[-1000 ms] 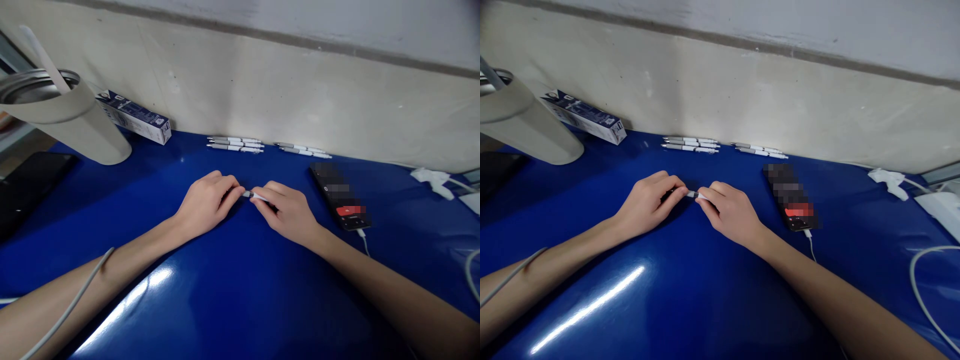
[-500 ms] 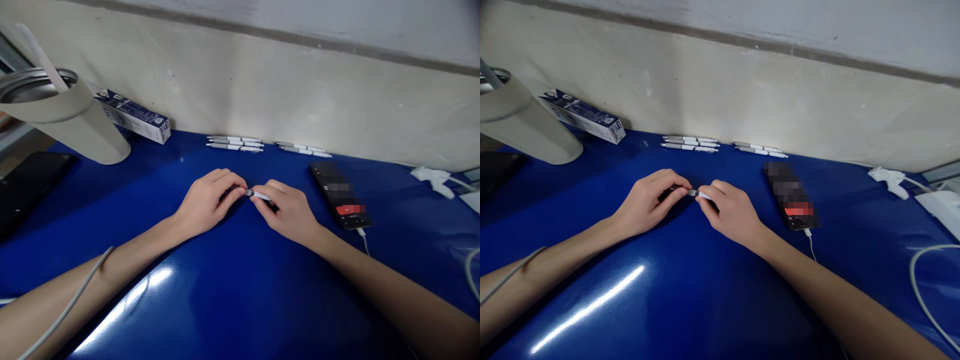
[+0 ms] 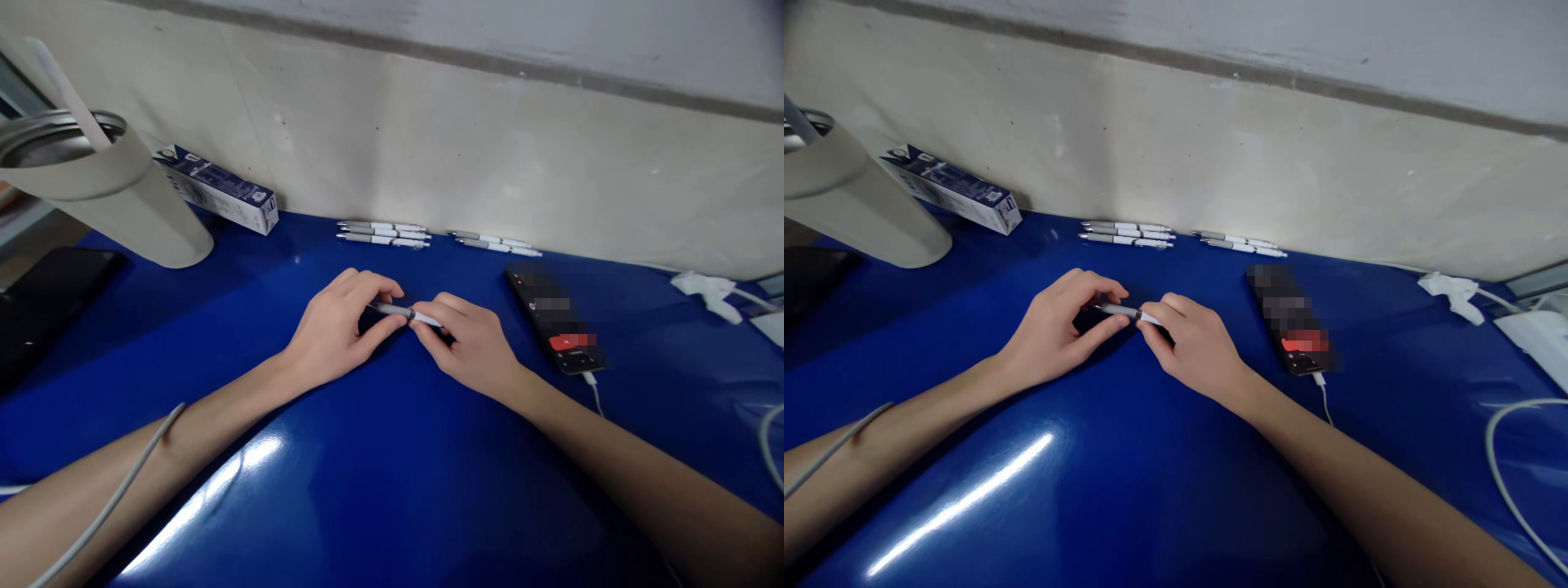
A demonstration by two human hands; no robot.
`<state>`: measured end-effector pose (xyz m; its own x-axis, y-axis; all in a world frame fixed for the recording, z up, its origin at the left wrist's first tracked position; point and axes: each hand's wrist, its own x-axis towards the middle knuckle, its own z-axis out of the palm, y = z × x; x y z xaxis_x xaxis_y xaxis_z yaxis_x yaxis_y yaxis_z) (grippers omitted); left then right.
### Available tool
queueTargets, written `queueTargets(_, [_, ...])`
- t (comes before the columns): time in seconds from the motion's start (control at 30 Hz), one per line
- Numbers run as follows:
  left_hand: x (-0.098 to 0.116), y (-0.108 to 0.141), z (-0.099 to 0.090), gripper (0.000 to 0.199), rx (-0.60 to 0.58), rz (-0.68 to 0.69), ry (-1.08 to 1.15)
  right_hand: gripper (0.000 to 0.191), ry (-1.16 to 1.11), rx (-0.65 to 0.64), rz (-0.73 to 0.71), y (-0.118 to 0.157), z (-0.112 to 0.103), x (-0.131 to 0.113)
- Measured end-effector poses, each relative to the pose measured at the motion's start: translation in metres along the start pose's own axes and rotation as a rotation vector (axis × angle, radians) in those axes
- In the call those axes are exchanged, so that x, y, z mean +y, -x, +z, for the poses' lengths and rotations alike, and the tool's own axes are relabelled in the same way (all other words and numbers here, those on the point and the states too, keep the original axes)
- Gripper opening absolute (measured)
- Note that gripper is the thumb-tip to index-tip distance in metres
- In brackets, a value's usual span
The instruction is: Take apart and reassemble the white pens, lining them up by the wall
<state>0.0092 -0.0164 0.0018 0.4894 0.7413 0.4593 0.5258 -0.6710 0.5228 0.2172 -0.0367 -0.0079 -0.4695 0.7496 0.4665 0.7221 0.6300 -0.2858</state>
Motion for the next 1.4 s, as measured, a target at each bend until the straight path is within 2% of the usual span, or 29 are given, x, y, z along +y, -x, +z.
queueTargets(0.13, [-0.0006,-0.0007,0.0004,0.021,-0.03,-0.1,-0.045,0.019,0.001,-0.019,0.006,0.0001,-0.0001,0.0])
queueTargets(0.37, [-0.0031,-0.002,-0.0012,0.012,-0.005,0.048,0.008,0.021,-0.014,-0.049,0.012,-0.0001,-0.0007,0.0005])
queueTargets(0.47, [-0.0011,-0.0022,-0.0009,0.011,-0.014,0.063,0.02,0.022,-0.021,-0.049,0.021,-0.0006,-0.0009,0.0002])
queueTargets(0.63, [0.0009,-0.0014,0.0001,0.02,0.001,-0.119,0.009,0.021,-0.024,-0.037,0.025,-0.0008,-0.0012,-0.0001])
queueTargets(0.7, [0.0,-0.0012,-0.0003,0.022,-0.016,-0.147,0.004,0.02,-0.026,-0.038,0.022,-0.0008,-0.0011,0.0])
queueTargets(0.9, [-0.0013,-0.002,-0.0037,0.012,-0.033,-0.011,0.055,0.018,-0.047,-0.03,0.023,-0.0019,-0.0015,0.0004])
queueTargets(1.1, [-0.0022,-0.0028,-0.0021,0.017,0.003,-0.158,0.101,0.019,-0.063,-0.051,0.036,-0.0028,-0.0028,0.0007])
queueTargets(1.33, [-0.0028,-0.0023,-0.005,0.009,0.001,-0.077,0.158,0.02,-0.096,-0.06,0.036,-0.0032,-0.0031,0.0018])
queueTargets(1.4, [-0.0033,-0.0023,-0.0042,0.015,0.027,-0.088,0.178,0.018,-0.127,-0.051,0.056,-0.0044,-0.005,0.002])
